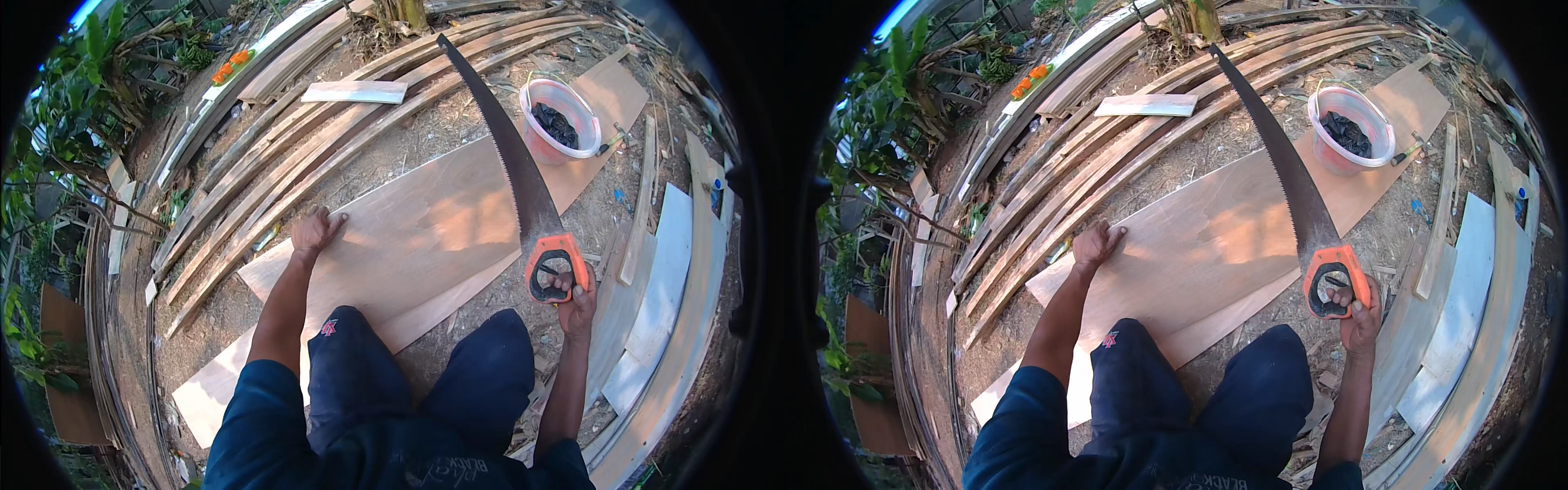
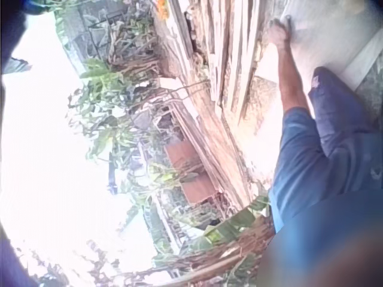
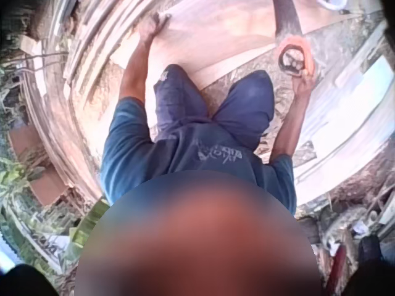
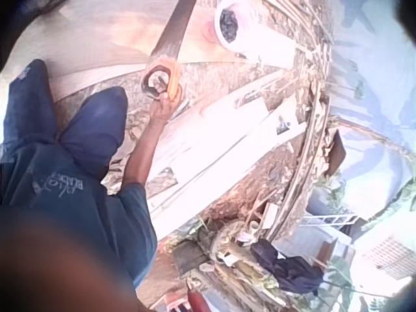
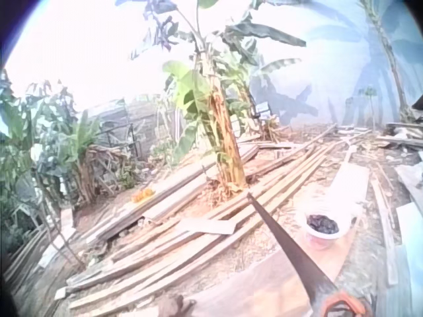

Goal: The person measures a plywood sheet with a tape measure and marks it with a pen, then uses a hand saw to cut along the marked line. The cut piece is separated and placed aside.

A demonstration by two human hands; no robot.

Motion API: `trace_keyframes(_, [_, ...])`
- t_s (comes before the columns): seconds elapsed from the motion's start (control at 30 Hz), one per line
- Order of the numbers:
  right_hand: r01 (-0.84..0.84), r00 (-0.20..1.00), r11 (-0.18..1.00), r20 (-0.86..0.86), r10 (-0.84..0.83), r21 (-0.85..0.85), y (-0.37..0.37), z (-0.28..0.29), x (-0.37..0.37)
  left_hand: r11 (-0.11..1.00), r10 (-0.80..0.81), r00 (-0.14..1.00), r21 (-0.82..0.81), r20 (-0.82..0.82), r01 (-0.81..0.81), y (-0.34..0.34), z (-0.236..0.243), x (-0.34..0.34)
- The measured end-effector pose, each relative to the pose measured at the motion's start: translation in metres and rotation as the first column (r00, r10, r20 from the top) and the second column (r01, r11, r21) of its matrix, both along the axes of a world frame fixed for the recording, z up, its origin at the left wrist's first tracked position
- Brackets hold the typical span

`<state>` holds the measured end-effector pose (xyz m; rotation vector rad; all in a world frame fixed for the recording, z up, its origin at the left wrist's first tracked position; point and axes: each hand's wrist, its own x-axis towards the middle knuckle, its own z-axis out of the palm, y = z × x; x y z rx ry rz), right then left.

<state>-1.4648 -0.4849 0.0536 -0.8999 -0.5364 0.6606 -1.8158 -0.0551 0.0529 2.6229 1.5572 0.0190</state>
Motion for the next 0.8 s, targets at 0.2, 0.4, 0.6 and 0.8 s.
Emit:
trace_keyframes(0.2, [-0.036, 0.987, 0.994, 0.160, 0.020, 0.101, 0.035, 0.094, -0.027, 0.987, 0.026, 0.997, 0.159, 0.068, -0.037, 0.012, 0.032, -0.101])
trace_keyframes(0.4, [0.071, 0.878, 0.990, 0.478, -0.005, -0.120, 0.049, 0.143, -0.095, 0.987, 0.154, 0.983, -0.050, 0.100, -0.150, 0.002, 0.006, -0.145])
trace_keyframes(0.6, [0.196, 0.774, 0.967, 0.631, -0.049, -0.165, 0.049, 0.131, -0.179, 0.989, 0.014, 0.990, -0.147, 0.143, 0.007, 0.032, -0.007, -0.138])
trace_keyframes(0.8, [0.086, 0.758, 0.965, 0.645, 0.100, -0.250, 0.073, 0.098, -0.250, 0.951, 0.070, 0.982, -0.309, 0.174, -0.013, 0.053, -0.012, -0.105])
